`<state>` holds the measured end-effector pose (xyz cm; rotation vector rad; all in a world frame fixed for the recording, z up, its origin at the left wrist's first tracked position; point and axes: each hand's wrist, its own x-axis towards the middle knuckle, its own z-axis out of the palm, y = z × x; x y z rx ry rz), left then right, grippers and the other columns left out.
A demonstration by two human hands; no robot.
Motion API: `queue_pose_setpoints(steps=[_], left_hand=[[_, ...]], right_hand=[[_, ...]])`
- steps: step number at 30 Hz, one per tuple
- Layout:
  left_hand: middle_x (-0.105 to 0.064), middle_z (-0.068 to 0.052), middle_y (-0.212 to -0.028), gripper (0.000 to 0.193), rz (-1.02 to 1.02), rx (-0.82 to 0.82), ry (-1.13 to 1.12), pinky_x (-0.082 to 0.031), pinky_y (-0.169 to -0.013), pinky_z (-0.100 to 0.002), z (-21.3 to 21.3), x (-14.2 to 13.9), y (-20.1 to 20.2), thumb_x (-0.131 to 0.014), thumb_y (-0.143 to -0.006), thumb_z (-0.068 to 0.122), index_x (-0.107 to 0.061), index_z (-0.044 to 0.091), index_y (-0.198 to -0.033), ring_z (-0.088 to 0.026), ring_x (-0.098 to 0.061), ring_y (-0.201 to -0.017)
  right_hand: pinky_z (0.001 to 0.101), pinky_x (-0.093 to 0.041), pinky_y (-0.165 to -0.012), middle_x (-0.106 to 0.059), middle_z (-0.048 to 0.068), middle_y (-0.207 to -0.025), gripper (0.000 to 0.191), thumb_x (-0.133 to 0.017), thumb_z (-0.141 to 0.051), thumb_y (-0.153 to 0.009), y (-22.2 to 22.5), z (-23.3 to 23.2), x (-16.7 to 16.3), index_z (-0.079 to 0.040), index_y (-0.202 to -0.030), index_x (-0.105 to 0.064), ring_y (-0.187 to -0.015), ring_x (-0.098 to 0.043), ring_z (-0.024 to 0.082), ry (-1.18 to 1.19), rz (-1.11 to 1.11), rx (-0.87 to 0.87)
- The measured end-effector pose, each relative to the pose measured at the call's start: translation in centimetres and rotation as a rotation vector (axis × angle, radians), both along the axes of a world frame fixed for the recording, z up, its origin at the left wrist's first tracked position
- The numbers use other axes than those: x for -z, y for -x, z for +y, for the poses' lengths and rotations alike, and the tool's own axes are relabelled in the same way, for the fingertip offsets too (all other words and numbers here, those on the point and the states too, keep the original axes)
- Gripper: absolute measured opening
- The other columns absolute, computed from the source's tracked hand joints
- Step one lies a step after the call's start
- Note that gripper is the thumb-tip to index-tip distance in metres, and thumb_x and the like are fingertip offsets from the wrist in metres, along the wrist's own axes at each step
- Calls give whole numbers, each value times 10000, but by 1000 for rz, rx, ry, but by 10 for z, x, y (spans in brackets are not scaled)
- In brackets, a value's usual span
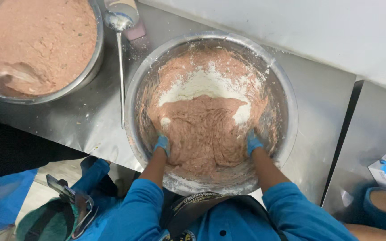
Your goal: The person kneads a large batch of pinkish dough in a big metal mixing bowl, pressing and folding it with both gloved hands. Another worker adds flour from a second bowl with a ladle, and the person works the flour into the dough while continuing to knead.
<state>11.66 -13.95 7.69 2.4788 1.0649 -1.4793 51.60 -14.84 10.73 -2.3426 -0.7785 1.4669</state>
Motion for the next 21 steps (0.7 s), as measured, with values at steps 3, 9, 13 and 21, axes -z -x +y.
queue_pose_setpoints(steps=[3,9,13,21], left_hand=[[-595,-98,-1455,529,-684,-1043,157,-411,-1074,-719,-30,14,-46,-446,-1019,472,-633,181,-1420,-357,-549,-1346],[-617,-160,-1370,540,-1124,-1159,67,-436,-1020,-682,-11,1,-104,-420,-1030,489,-631,147,-1391,-399,-575,-1260],[-632,-201,-1313,552,-1252,-1068,-34,-453,-984,-657,68,-29,-111,-402,-1037,501,-630,125,-1372,-426,-592,-1203],[-662,-282,-1199,587,-1401,-1173,-311,-486,-911,-607,215,-107,-39,-367,-1052,524,-628,80,-1333,-482,-627,-1090]], right_hand=[[493,-345,-1159,-529,300,-1443,852,-162,-646,-1071,59,-27,9,11,-1477,-520,-1363,-473,445,-63,557,245],[505,-387,-1092,-577,291,-1364,786,-183,-590,-1084,141,1,3,-6,-1460,-551,-1264,-523,452,-276,1045,303],[513,-414,-1047,-609,285,-1311,744,-198,-553,-1093,152,77,-23,-18,-1449,-571,-1198,-556,457,-485,1037,190],[529,-469,-958,-674,273,-1206,663,-226,-479,-1110,87,202,-106,-41,-1427,-611,-1066,-623,467,-1047,-217,-610]])
